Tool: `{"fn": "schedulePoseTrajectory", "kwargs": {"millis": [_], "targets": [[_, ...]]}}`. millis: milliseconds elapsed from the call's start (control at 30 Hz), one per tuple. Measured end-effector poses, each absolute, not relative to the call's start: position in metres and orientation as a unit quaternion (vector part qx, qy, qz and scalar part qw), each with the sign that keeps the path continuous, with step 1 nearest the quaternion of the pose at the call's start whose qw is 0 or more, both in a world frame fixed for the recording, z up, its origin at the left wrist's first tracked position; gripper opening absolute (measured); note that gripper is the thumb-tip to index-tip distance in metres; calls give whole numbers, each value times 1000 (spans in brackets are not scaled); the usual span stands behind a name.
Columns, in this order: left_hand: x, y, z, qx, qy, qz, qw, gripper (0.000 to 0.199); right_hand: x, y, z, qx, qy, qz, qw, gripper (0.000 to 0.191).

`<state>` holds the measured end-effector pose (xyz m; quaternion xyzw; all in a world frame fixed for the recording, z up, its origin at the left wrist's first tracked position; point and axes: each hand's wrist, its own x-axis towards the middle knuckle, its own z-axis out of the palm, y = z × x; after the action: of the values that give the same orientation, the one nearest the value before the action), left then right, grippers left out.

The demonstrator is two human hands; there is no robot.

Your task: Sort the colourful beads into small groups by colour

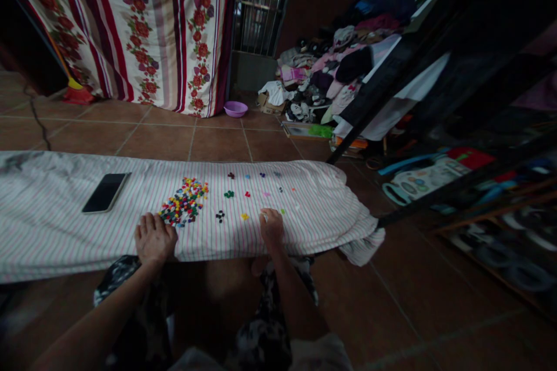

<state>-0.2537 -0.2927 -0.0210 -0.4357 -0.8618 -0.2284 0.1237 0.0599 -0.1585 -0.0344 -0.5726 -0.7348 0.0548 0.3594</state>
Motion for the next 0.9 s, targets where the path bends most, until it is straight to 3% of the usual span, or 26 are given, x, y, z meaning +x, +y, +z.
{"fn": "schedulePoseTrajectory", "kwargs": {"millis": [900], "targets": [[-252, -293, -18, -435, -862, -229, 125, 60, 58, -156, -36, -588, -728, 42, 351, 28]]}}
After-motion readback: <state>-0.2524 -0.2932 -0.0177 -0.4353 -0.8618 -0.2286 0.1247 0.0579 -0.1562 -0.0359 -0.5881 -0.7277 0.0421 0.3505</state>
